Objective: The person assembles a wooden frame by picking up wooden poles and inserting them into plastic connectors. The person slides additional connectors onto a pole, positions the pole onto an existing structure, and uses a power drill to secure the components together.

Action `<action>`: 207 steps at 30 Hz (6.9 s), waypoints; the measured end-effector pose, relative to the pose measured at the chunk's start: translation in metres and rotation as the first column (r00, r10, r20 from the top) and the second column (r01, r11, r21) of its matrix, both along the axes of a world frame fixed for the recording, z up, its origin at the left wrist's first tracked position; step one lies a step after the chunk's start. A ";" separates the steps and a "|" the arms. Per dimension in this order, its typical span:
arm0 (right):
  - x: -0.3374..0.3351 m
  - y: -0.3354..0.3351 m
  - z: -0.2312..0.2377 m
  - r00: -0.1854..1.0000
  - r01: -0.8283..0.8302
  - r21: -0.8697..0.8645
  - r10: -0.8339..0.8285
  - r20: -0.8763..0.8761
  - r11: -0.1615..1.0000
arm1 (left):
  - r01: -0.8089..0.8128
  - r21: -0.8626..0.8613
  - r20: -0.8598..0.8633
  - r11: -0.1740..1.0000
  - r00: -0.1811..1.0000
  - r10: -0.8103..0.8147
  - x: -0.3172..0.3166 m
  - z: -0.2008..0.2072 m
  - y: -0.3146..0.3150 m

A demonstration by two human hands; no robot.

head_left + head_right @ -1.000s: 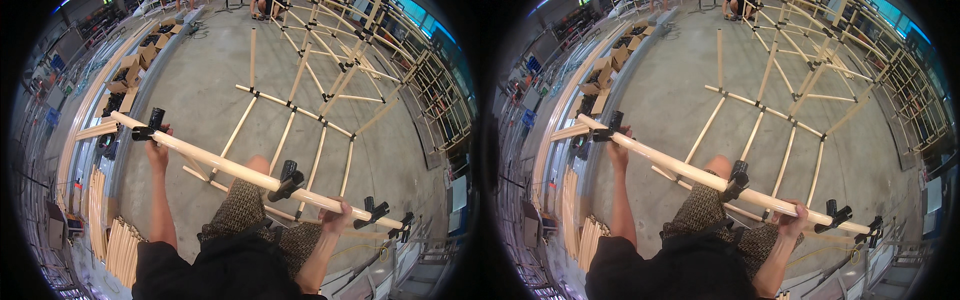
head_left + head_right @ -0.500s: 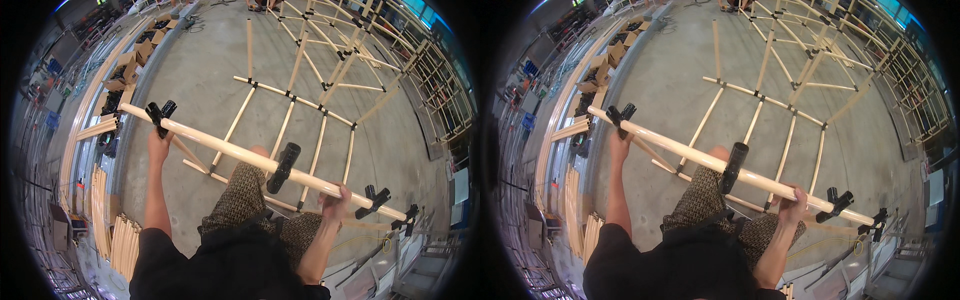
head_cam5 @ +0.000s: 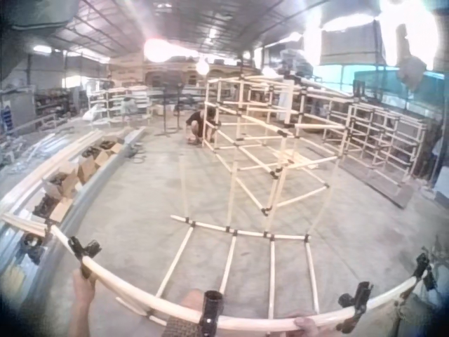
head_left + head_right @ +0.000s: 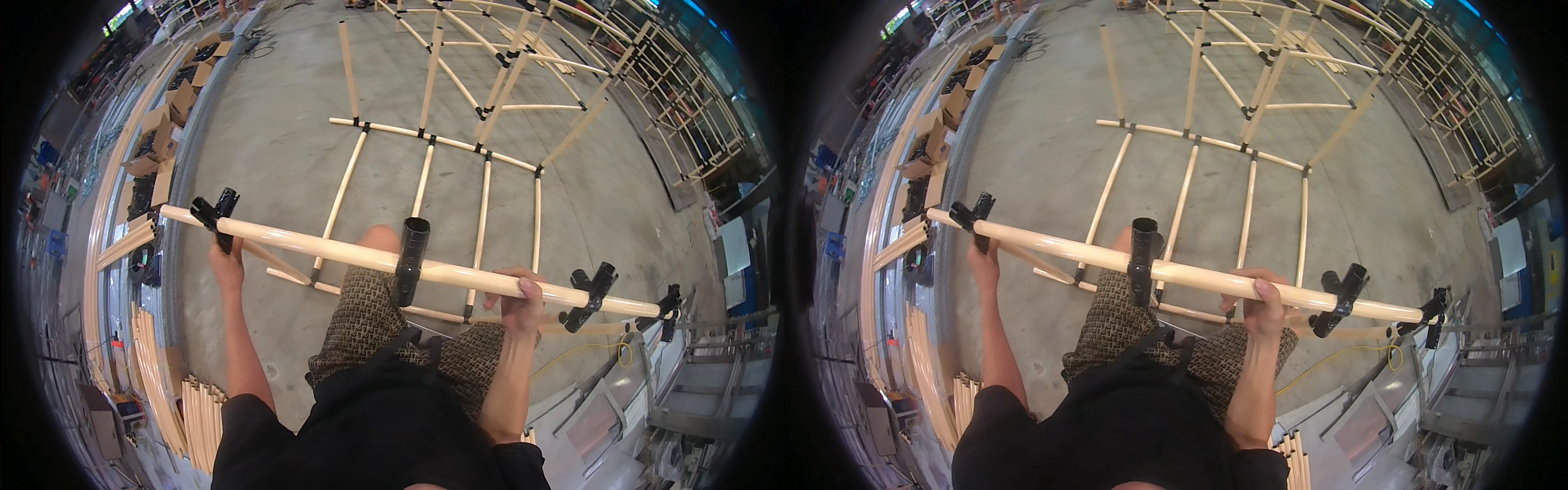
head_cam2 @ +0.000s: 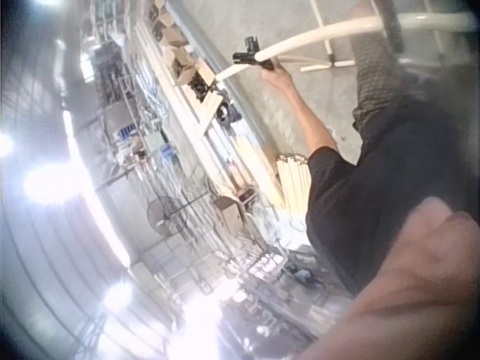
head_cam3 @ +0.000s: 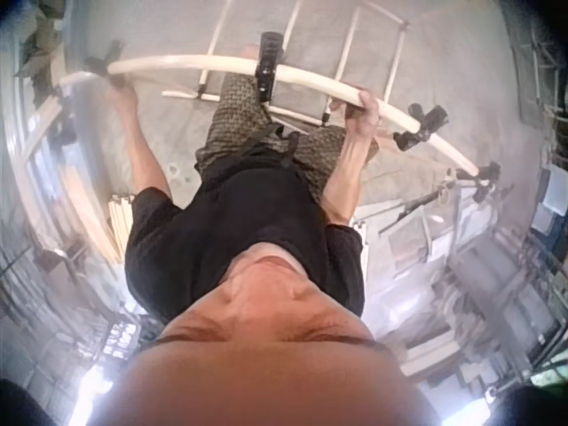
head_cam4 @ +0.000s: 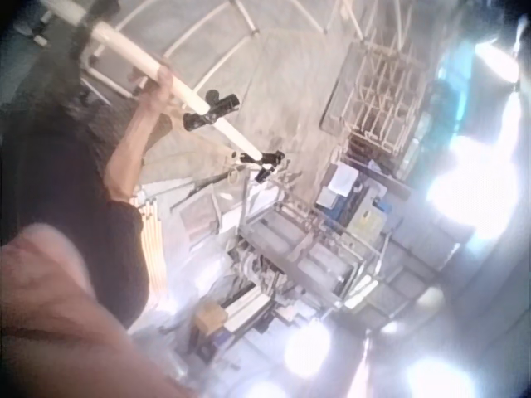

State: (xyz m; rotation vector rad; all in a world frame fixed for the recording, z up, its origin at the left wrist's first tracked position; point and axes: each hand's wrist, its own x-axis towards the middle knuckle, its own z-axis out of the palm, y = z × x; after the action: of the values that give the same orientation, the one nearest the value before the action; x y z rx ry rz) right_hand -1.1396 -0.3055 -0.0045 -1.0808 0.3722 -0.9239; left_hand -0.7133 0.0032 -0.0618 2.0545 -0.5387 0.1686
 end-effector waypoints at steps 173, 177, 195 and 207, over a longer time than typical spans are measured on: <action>-0.350 -0.128 -0.013 -0.023 0.529 -0.751 -0.878 -0.478 0.396 | 0.978 0.201 -0.132 0.064 0.092 -0.987 -0.398 0.126 -0.317; -0.353 -0.126 -0.014 -0.027 0.524 -0.736 -0.856 -0.516 0.427 | 0.943 0.319 -0.103 0.097 0.136 -0.985 -0.406 0.137 -0.304; -0.357 -0.126 -0.012 0.094 0.546 -0.714 -0.878 -0.469 0.439 | 0.973 -0.199 0.062 0.115 0.130 -0.990 -0.639 0.013 -0.421; -0.358 -0.125 -0.017 0.160 0.600 -0.696 -0.912 -0.378 0.394 | 0.995 -0.084 0.270 0.049 0.070 -0.960 -0.640 -0.004 -0.441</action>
State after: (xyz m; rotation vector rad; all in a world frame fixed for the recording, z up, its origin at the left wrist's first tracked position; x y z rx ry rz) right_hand -1.4980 -0.4305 -0.0219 -1.6764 1.6752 -1.5110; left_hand -1.3535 -0.4377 -0.0660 0.9569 -1.8430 -0.4667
